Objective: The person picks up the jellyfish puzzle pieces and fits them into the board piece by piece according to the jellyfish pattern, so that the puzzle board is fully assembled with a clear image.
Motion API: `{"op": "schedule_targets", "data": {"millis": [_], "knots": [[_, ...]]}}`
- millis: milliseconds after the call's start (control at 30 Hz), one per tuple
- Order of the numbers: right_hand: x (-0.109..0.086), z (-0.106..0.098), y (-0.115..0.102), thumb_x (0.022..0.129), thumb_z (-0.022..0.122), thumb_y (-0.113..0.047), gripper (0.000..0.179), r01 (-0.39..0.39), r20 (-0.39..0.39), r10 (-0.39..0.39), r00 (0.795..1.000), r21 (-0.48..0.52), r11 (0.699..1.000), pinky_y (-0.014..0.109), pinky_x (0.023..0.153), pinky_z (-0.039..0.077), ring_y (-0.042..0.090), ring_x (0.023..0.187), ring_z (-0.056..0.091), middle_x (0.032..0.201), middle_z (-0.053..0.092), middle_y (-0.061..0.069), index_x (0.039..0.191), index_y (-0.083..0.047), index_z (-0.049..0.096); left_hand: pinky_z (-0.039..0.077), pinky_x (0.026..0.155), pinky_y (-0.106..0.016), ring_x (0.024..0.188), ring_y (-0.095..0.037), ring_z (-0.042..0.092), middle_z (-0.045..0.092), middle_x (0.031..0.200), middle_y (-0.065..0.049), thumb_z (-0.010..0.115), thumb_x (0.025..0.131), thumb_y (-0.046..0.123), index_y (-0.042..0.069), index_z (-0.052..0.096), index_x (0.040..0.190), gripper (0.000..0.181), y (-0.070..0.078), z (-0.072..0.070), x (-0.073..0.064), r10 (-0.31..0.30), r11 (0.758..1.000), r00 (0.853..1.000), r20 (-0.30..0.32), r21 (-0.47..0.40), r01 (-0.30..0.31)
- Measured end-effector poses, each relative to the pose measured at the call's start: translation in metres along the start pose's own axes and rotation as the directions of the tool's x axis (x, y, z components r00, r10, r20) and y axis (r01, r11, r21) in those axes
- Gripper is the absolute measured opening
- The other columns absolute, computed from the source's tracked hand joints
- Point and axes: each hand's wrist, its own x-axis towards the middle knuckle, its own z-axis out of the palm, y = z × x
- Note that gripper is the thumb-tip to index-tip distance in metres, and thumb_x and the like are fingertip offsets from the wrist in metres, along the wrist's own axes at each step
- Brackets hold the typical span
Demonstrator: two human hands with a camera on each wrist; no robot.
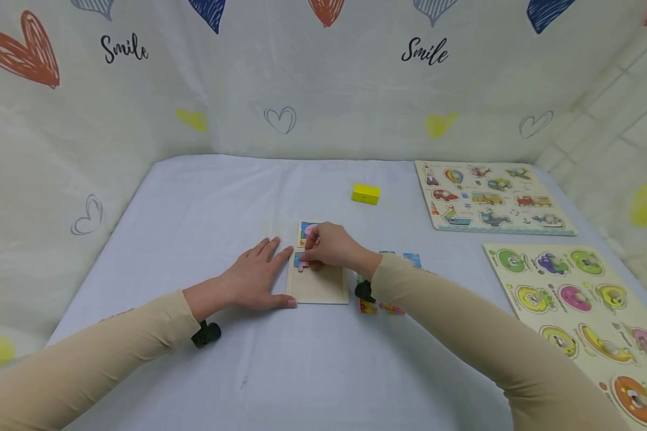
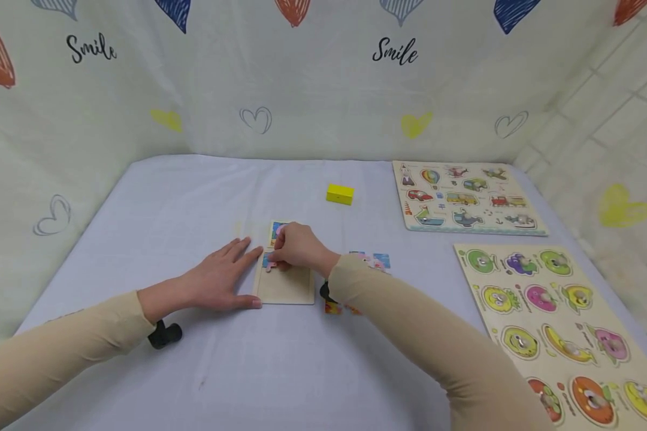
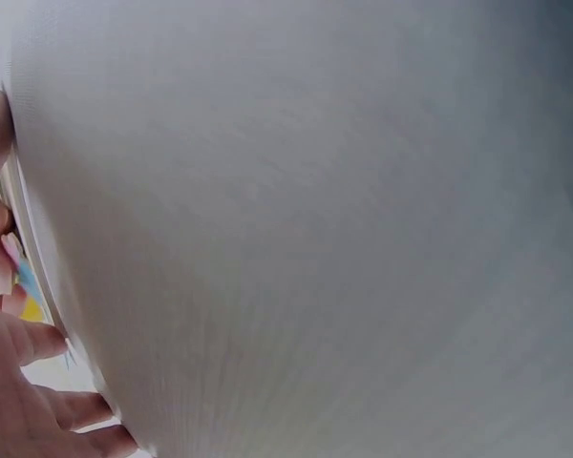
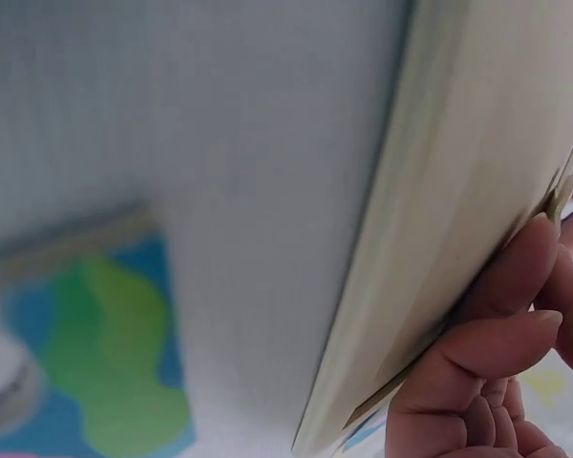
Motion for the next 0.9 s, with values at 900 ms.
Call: {"op": "schedule_targets", "data": {"millis": [900], "knots": [[-0.0065,0.0039,0.002,0.088,0.082,-0.021,0.022,0.098,-0.044,-0.109,0.993,-0.212,0.972,0.022,0.066,0.041,0.016,0.079,0.053,0.08,0.058,0.001,0.091,-0.008,0.065,0.029,0.118,-0.066,0.154,-0.051,0.02,0.02,0.167,-0.029,0.069,0.087,0.066,0.008,0.026,0.162,0.104,-0.0008,0.0016,0.0002,0.008,1.0,1.0,-0.005,-0.006,-0.008]]}}
